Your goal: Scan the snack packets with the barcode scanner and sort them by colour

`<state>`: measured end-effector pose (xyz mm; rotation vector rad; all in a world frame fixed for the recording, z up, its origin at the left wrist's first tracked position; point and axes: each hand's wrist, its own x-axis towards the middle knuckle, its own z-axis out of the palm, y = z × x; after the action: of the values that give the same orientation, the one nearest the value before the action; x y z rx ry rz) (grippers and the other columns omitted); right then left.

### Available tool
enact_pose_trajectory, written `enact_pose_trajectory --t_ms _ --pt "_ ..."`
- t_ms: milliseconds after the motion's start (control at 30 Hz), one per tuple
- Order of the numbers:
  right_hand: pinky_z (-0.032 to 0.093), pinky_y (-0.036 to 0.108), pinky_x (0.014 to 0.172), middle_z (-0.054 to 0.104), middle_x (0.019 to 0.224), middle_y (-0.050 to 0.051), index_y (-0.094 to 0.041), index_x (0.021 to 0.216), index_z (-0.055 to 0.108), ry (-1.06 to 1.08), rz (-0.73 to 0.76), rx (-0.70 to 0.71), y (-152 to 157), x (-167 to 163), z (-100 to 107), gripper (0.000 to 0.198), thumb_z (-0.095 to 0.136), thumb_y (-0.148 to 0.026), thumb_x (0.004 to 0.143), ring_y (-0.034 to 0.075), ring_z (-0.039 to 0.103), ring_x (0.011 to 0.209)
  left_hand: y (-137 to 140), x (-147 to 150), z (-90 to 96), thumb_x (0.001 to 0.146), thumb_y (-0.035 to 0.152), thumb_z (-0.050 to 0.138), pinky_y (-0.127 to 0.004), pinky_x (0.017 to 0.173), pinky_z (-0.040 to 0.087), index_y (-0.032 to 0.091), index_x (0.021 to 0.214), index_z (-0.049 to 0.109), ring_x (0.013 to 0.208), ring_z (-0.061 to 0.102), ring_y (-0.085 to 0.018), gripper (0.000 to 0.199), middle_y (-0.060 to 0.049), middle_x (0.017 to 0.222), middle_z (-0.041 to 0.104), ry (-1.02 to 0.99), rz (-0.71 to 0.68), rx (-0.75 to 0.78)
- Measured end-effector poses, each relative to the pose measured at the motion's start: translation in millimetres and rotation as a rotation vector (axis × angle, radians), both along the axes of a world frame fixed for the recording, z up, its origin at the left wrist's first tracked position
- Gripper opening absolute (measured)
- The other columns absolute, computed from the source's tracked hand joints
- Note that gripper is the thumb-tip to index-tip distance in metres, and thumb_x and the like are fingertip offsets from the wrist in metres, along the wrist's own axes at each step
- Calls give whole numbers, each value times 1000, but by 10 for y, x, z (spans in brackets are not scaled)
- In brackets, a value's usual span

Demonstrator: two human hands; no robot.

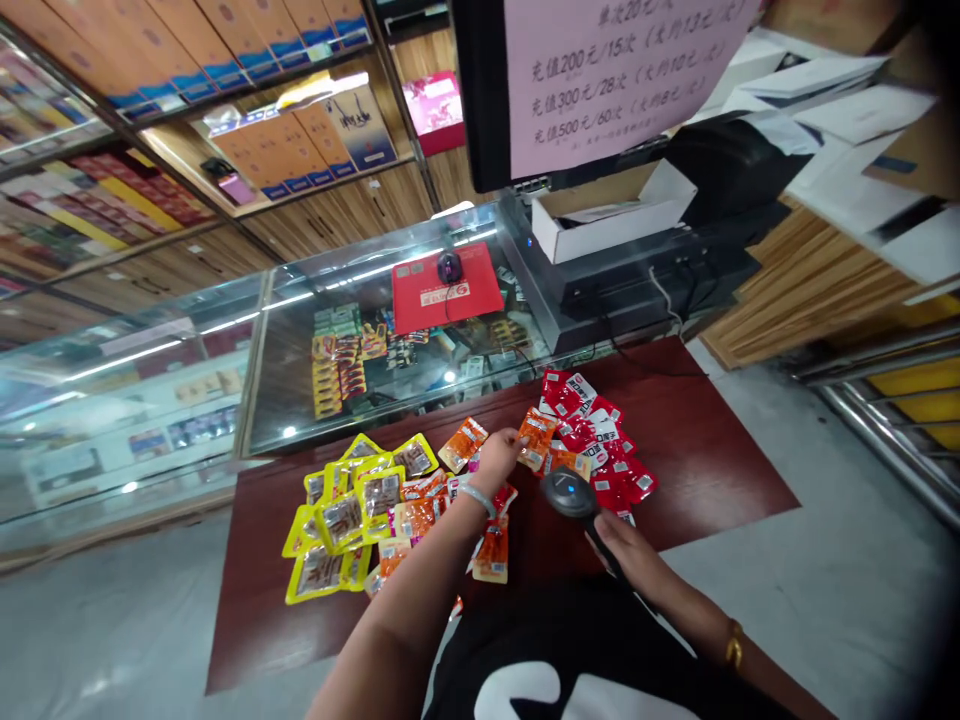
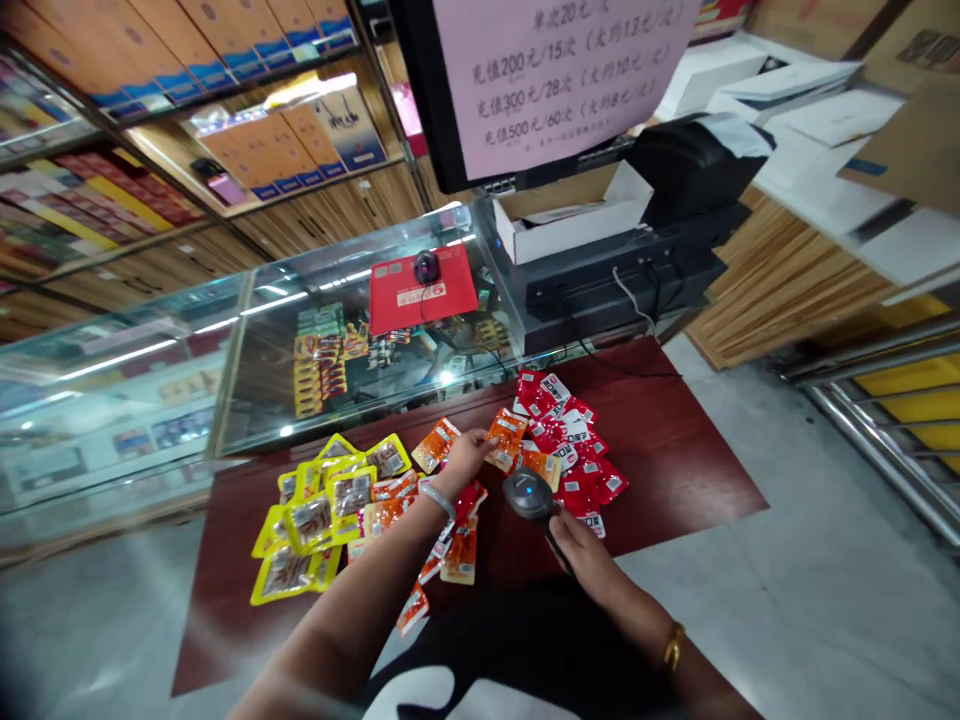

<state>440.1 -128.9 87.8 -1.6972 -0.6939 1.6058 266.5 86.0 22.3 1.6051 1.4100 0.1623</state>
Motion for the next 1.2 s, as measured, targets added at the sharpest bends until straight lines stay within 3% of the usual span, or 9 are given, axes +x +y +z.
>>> enact_pose_trajectory --t_ms 133,300,400,467,533,700,900,1100,1200 --pt "52 33 62 67 73 1 -24 102 70 46 47 -2 85 -110 -25 58 52 -77 87 24 65 71 -72 -233 21 87 35 62 -26 68 42 18 77 70 66 58 -16 21 -2 70 66 -20 69 11" --pt "54 42 90 76 100 8 -26 112 71 -35 137 104 173 -203 -4 54 51 -71 92 33 65 109 -94 -615 163 89 36 61 -30 76 45 20 84 71 78 65 -21 20 -6 79 71 76 128 -30" --pt "49 46 101 76 113 10 -25 118 71 -42 197 161 203 -254 71 55 50 -69 93 33 65 111 -122 -852 348 87 32 63 -37 92 44 20 102 71 103 63 -28 21 -12 104 72 342 159 180" --pt "46 48 106 75 117 11 -23 119 71 -46 218 184 194 -275 111 56 48 -69 94 33 65 112 -144 -917 450 85 28 65 -43 102 39 19 122 64 120 54 -33 38 -16 125 65 462 180 378" --pt "44 49 109 74 120 12 -22 120 71 -43 213 179 153 -270 120 58 47 -69 95 34 64 115 -167 -851 491 86 25 63 -46 106 36 18 133 58 125 50 -34 48 -17 133 60 455 126 463" --pt "42 49 111 72 125 12 -23 120 70 -56 151 128 -56 -143 26 59 48 -71 93 35 62 122 -235 -214 360 83 23 68 -41 106 36 24 120 68 118 53 -30 37 -11 123 66 182 -262 339" --pt "55 46 90 77 96 9 -21 113 73 -72 26 51 -318 -33 -92 72 51 -83 82 35 67 103 -335 411 191 69 30 85 -47 105 34 19 119 66 122 49 -36 55 -18 125 61 266 -477 280" --pt "57 39 72 73 80 6 -23 111 72 -5 -84 -30 -449 -34 -106 73 53 -85 79 29 68 81 -402 363 103 76 27 78 -46 100 38 18 102 72 114 56 -33 28 -17 111 67 278 -558 312" --pt "57 40 75 74 80 6 -24 107 74 -34 -89 -9 -453 -1 -84 67 54 -83 80 31 69 85 -464 187 89 79 32 75 -39 91 45 20 97 74 102 64 -29 21 -14 103 71 204 -440 193"
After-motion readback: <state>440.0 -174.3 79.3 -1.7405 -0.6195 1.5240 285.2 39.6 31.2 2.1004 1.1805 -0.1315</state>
